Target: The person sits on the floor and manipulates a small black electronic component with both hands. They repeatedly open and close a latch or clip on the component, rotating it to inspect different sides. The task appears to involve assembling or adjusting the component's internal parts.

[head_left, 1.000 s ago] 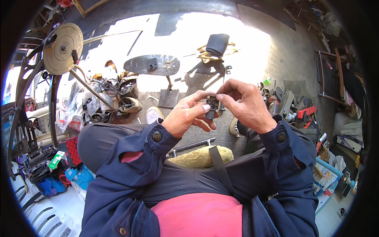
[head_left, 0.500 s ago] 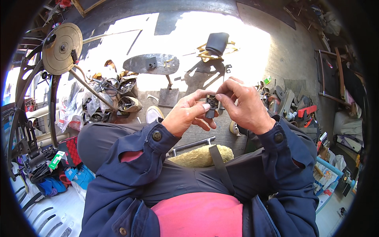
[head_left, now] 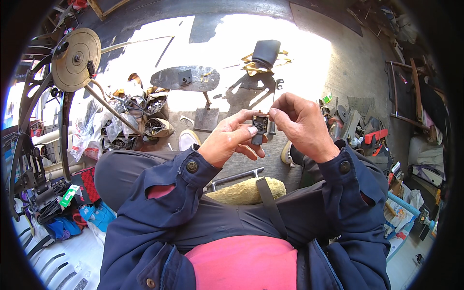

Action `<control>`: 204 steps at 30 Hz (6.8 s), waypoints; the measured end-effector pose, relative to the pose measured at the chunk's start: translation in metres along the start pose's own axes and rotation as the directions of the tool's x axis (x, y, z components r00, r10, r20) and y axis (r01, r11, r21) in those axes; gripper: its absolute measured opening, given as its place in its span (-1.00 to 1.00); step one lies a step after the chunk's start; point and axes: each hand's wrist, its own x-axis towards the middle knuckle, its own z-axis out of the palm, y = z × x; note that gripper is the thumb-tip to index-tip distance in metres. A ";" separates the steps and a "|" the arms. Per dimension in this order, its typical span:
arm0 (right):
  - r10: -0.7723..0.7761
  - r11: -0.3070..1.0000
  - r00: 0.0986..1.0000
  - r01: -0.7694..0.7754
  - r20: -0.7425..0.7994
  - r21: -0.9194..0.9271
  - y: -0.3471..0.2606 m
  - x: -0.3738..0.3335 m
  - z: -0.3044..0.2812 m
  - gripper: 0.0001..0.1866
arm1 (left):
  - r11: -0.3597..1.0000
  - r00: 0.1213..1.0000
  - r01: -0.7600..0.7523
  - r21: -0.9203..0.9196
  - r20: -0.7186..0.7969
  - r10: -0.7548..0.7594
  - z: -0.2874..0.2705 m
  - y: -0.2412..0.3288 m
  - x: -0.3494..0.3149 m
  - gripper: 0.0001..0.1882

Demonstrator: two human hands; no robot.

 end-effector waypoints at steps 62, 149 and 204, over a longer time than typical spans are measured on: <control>-0.256 0.955 0.966 0.248 -0.031 -0.163 -0.001 -0.004 0.004 -0.92 | 1.000 1.000 0.007 -0.011 0.006 -0.006 -0.001 -0.003 0.002 -0.41; -0.171 0.983 0.985 0.171 0.012 -0.064 0.008 -0.002 0.009 -0.88 | 0.999 1.000 -0.002 -0.039 0.018 0.003 -0.005 -0.011 0.007 -0.45; -0.151 0.983 0.988 0.148 -0.019 -0.104 0.005 -0.004 0.009 -0.86 | 0.997 0.999 0.003 -0.074 0.043 0.000 -0.004 -0.009 0.008 -0.51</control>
